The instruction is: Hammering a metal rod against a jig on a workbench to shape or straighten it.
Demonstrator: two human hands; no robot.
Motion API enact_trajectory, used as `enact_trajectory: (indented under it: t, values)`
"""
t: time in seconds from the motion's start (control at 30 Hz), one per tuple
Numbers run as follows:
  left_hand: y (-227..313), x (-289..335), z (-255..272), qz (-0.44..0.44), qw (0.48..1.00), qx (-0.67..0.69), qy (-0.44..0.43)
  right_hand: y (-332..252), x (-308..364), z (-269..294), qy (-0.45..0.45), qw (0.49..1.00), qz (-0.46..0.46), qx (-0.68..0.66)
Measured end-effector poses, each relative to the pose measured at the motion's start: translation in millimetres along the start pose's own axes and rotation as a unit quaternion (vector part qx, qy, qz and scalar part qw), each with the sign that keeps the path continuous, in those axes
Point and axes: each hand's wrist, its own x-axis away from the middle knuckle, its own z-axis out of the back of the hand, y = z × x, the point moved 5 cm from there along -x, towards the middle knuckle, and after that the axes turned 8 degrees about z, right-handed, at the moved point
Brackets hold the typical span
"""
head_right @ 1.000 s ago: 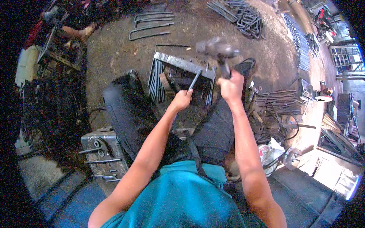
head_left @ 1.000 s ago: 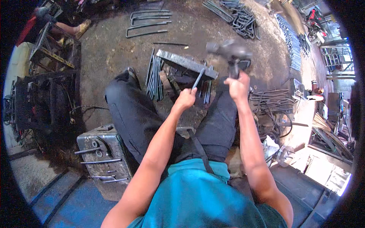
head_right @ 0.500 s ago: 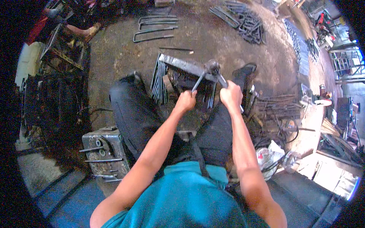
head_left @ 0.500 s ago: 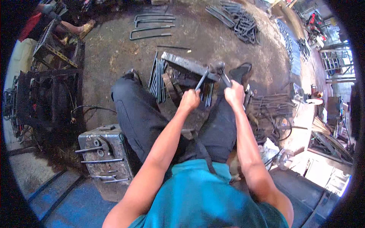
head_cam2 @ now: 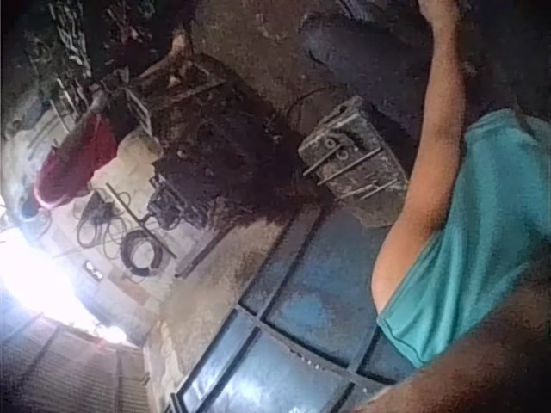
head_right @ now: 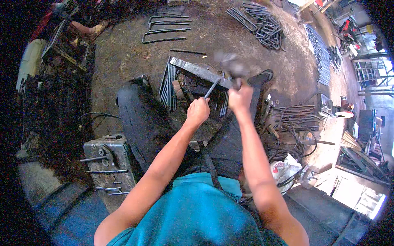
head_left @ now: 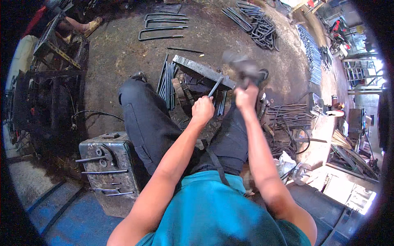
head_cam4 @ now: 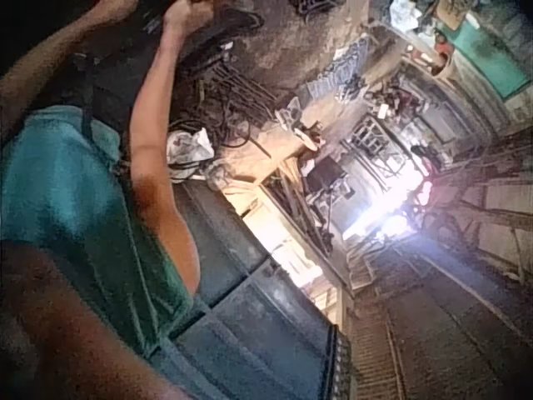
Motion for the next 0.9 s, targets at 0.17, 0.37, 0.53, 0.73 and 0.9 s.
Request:
enact_trajectory:
  t: [0.17, 0.37, 0.53, 0.73, 0.9]
  values:
    - [-13.9, -0.6, -4.8, 0.015, 1.000, 0.017, 0.007, 75.4, 72.3, -32.5, 0.013, 0.982, -0.171, 0.078]
    - [-19.3, -11.8, -4.0, 0.023, 0.997, 0.063, -0.024, 78.4, 109.0, -21.3, 0.009, 0.970, -0.243, 0.019]
    - [-17.0, -14.1, 3.8, 0.033, 0.990, 0.134, -0.040, 89.8, 114.3, -23.1, -0.003, 0.970, -0.242, -0.019]
    - [-18.5, -20.7, -4.3, 0.030, 0.954, 0.275, -0.114, 91.3, 117.4, -30.0, -0.032, 0.952, -0.297, -0.063]
    - [-18.2, -19.6, -1.6, -0.004, 0.950, 0.296, -0.099, 83.2, 116.3, -32.2, -0.027, 0.946, -0.312, -0.083]
